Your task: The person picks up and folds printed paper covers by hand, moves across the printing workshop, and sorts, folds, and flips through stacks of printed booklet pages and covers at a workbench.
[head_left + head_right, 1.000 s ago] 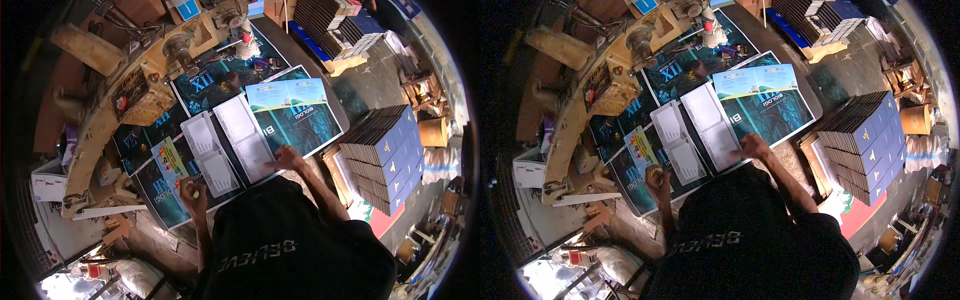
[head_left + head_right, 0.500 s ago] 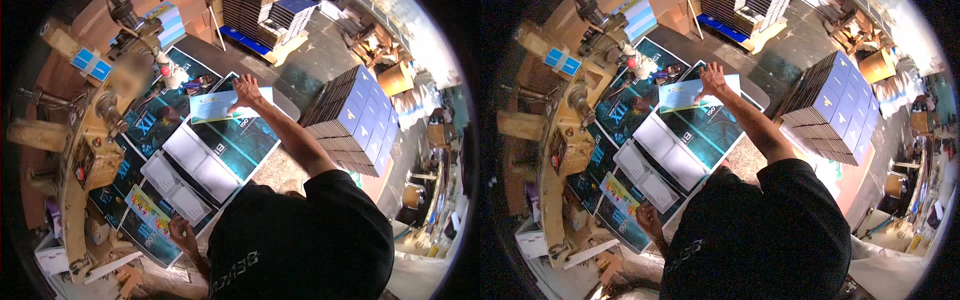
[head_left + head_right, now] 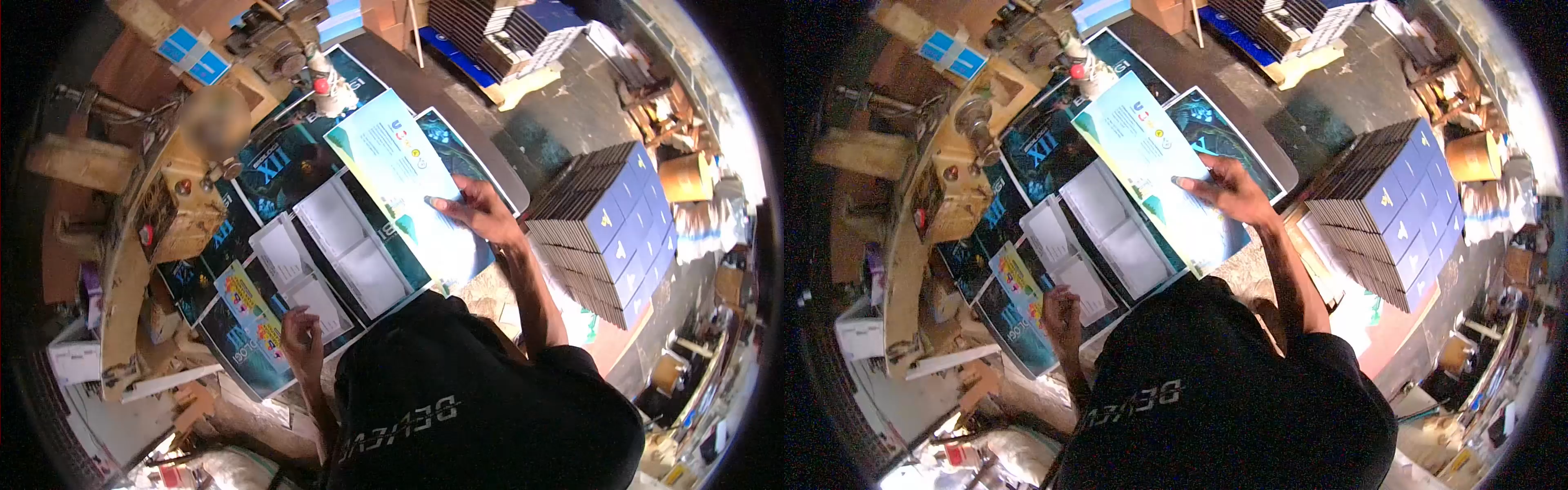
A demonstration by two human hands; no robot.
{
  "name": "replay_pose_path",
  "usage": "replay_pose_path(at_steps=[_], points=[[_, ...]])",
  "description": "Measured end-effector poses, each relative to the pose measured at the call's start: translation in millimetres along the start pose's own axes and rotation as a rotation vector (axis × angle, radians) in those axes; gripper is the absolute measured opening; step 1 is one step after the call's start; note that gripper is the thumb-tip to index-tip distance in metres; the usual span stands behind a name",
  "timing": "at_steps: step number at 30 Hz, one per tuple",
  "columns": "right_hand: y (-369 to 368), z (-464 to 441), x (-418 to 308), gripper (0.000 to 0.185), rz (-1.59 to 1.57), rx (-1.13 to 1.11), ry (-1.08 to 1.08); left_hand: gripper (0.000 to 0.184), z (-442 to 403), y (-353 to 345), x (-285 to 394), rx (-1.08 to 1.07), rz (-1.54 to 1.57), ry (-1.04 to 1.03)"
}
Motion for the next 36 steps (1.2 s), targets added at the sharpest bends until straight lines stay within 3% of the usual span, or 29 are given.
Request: replay_pose_path(at_steps=[2,4,5,7,9,10,11,13,14,15,18,21,22,26,28,33,36], points=[[-14,-2,-6,0.033,-0.151,-0.016,-0.028,0.034,-10,-2,16,-0.071,-0.067,0.022],[-32,-4,-27,0.034,-0.206,-0.109,-0.053,0.034,-17,-3,35,-0.095,0.053,-0.081],[-43,-8,-36,0.035,-0.263,-0.169,-0.079,0.043,-21,-1,47,-0.11,0.146,-0.013],[-62,-16,-47,0.04,-0.173,-0.331,-0.039,0.058,-24,3,76,-0.06,0.417,-0.207],[-79,-23,-58,0.038,-0.127,-0.508,0.062,0.076,-18,15,71,0.159,0.919,-0.214],[-80,-28,-61,0.029,0.073,-0.578,0.041,0.089,-7,27,68,0.195,1.022,-0.191],[-83,-31,-62,0.029,0.074,-0.629,0.035,0.088,-9,38,118,0.06,0.992,-0.197],[-90,-37,-69,0.022,0.28,-0.707,0.522,0.084,7,65,111,0.029,0.711,0.026],[-94,-49,-75,0.024,0.416,-0.99,0.203,0.06,17,70,109,-0.037,0.505,-0.081],[-102,-53,-75,0.024,0.42,-1.035,0.21,0.033,32,68,106,0.038,0.385,0.122],[-134,-54,-78,0.031,0.605,-1.245,-0.003,0.014,67,49,108,0.252,0.166,0.353],[-171,-49,-64,0.024,0.64,-1.32,0.19,0.01,108,43,86,0.504,0.076,0.356],[-183,-46,-73,0.023,0.693,-1.325,0.224,0.014,119,39,81,0.623,0.306,0.294],[-255,-20,-83,0.02,0.472,-1.307,0.341,0.015,141,38,86,0.584,0.235,0.18],[-291,-9,-90,0.017,0.343,-1.192,0.443,0.017,146,47,82,0.636,0.274,0.206],[-367,-18,-107,0.013,0.44,-1.211,0.548,0.035,180,107,65,0.826,0.394,0.317],[-417,-22,-130,0.013,0.556,-1.172,0.625,0.036,231,164,31,0.988,0.445,0.164]])
Point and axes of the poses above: each hand's wrist, its own z-axis away from the middle knuckle, its own y-axis out of the back of the hand, x = y × z, the point moved 1 cm from there along -z, towards the middle knuckle, and after that the axes turned 12 degrees about -x, right-handed, at the moved point
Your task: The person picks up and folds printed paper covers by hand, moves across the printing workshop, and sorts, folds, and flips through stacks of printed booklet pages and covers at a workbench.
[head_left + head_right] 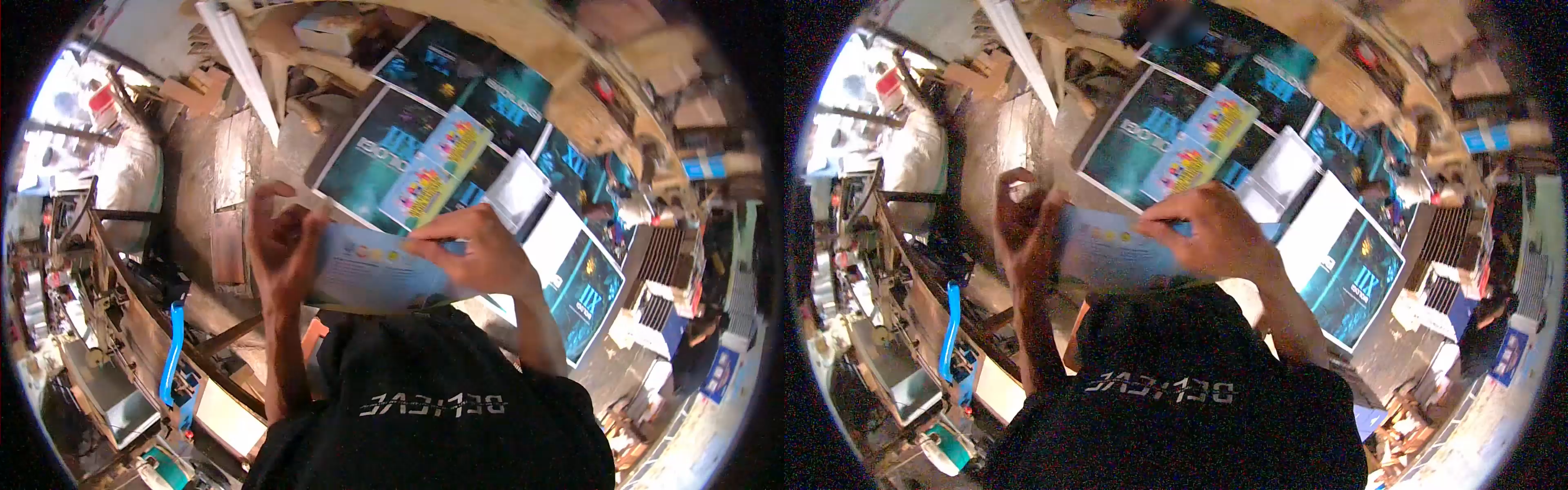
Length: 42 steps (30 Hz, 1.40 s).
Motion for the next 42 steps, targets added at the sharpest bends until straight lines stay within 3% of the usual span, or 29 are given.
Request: replay_pose_path(at_steps=[1,5,11,17,21,23,25,29,30,31,32,33,35,37,40,41,42], points=[[0,-18,-9,0.013,-0.019,-0.023,-0.065,0.035,-9,30,2,0.071,0.096,-0.049],[1,-91,-34,0.011,0.032,-0.161,-0.12,0.028,-28,163,-4,0.315,0.002,-0.225],[-24,-203,-68,0.012,-0.105,-0.219,-0.145,0.029,-8,291,-14,0.528,-0.081,-0.183],[-74,-329,-83,0.018,-0.23,-0.298,-0.157,0.032,31,357,-55,0.884,-0.118,-0.173],[-132,-421,-83,0.014,-0.446,-0.393,-0.092,0.032,54,378,-58,1.164,-0.143,-0.011],[-164,-474,-70,0.018,-0.286,-0.375,-0.006,0.029,54,393,-63,1.309,-0.217,0.017],[-198,-519,-75,0.02,-0.244,-0.422,-0.151,0.027,52,410,-74,1.412,-0.283,0.106],[-247,-605,-90,0.034,-0.652,-1.147,-0.221,0.029,12,460,-94,1.654,-0.159,-0.008],[-253,-624,-90,0.034,-0.645,-1.202,-0.195,0.03,3,473,-84,1.616,-0.057,0.023],[-257,-646,-84,0.036,-0.528,-1.064,-0.233,0.031,-6,487,-73,1.563,0.049,0.059],[-256,-671,-80,0.039,-0.409,-0.914,-0.257,0.034,-14,503,-61,1.565,-0.037,0.126],[-256,-698,-82,0.039,-0.4,-0.947,-0.22,0.034,-19,521,-52,1.611,-0.044,0.11],[-262,-742,-86,0.044,-0.369,-0.977,-0.056,0.032,-17,548,-31,1.599,-0.29,0.091],[-284,-785,-66,0.079,-0.087,-0.806,0.367,0.033,-15,563,-1,1.686,-0.295,0.125],[-306,-811,-108,0.096,-0.151,-0.822,0.168,0.034,-9,578,48,1.698,-0.383,0.064],[-326,-828,-99,0.09,-0.019,-0.725,0.467,0.035,-5,581,56,1.71,-0.447,0.111],[-338,-834,-106,0.08,-0.052,-0.829,0.43,0.034,-1,581,63,1.686,-0.504,0.116]])
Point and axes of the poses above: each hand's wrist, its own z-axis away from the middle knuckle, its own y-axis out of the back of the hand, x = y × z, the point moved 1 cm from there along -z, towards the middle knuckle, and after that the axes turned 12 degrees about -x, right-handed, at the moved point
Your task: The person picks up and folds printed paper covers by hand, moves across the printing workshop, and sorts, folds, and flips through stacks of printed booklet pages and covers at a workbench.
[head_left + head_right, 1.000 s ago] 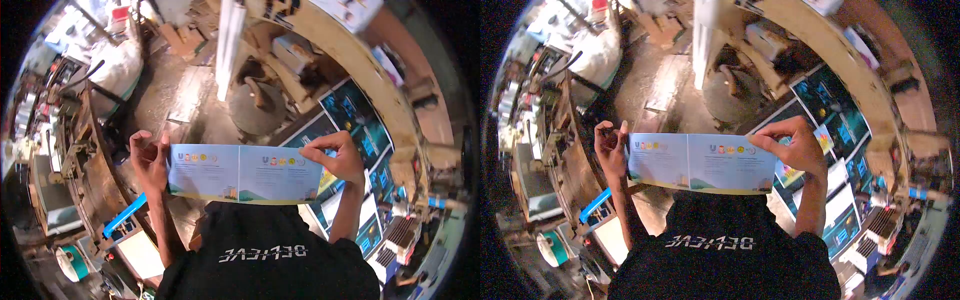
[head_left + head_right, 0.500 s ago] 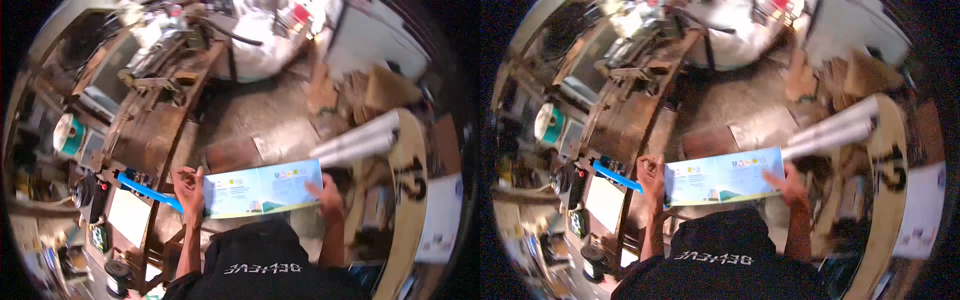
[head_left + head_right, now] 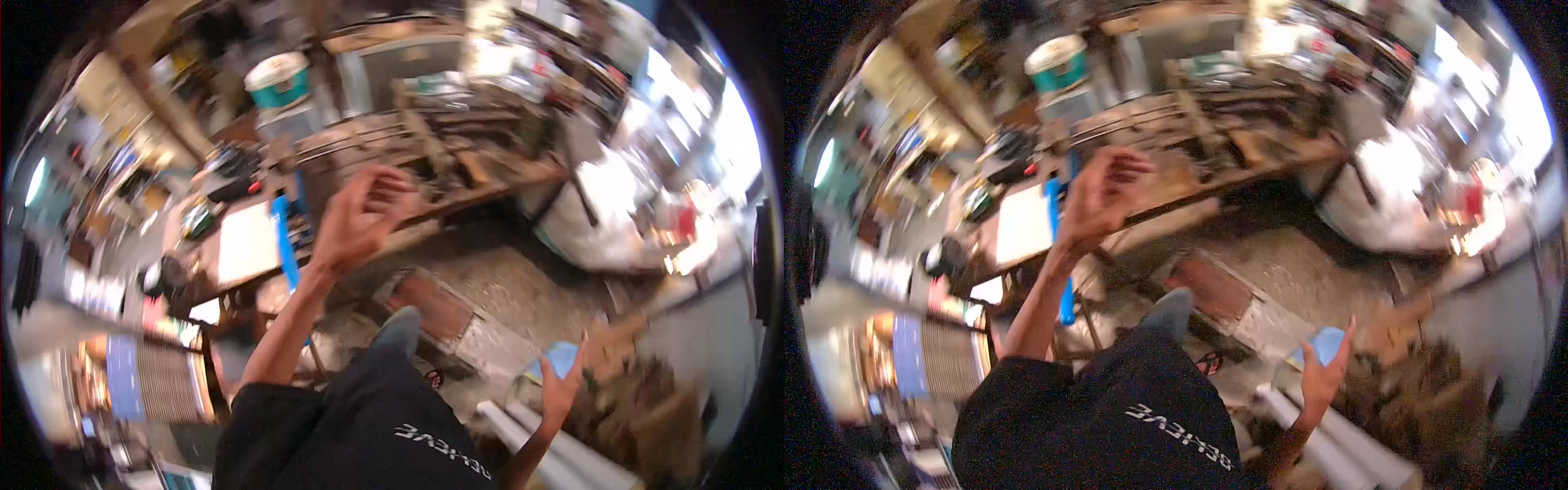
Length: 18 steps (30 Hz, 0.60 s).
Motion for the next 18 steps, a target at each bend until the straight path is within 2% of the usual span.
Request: replay_pose_path(at_steps=[3,4,6,7,9,10,11,13,14,15,16,17,18], points=[[-10,-55,24,0.049,0.196,-0.295,0.109,0.03,0,6,-5,-0.031,-0.014,0.028],[-23,-67,25,0.049,0.199,-0.37,0.163,0.027,1,8,-12,-0.016,-0.014,0.035],[-45,-84,21,0.04,0.119,-0.249,0.152,0.025,-2,19,-25,0.029,-0.021,0.057],[-54,-93,18,0.04,0.124,-0.282,0.169,0.026,-7,25,-33,0.017,-0.022,0.065],[-72,-113,16,0.037,-0.061,-0.428,-0.049,0.026,-24,39,-51,0.008,-0.022,0.074],[-83,-134,40,0.04,0.14,-0.385,0.285,0.027,-37,48,-63,0.019,-0.016,0.096],[-92,-149,41,0.04,0.144,-0.388,0.288,0.029,-52,58,-78,0.029,-0.005,0.115],[-111,-173,38,0.042,-0.014,-0.485,-0.018,0.034,-81,86,-108,0.003,0.028,0.126],[-119,-188,34,0.042,0.17,-0.451,0.094,0.037,-99,101,-124,0.01,-0.031,0.163],[-130,-207,51,0.039,0.154,-0.476,-0.08,0.041,-126,110,-143,0.002,-0.072,0.173],[-141,-225,77,0.04,0.23,-0.446,0.013,0.05,-152,126,-162,0.02,-0.132,0.175],[-151,-237,66,0.043,0.391,-0.475,-0.022,0.058,-181,146,-183,0.026,-0.141,0.08],[-147,-255,53,0.043,0.393,-0.404,-0.057,0.058,-233,147,-194,-0.021,-0.109,0.026]])
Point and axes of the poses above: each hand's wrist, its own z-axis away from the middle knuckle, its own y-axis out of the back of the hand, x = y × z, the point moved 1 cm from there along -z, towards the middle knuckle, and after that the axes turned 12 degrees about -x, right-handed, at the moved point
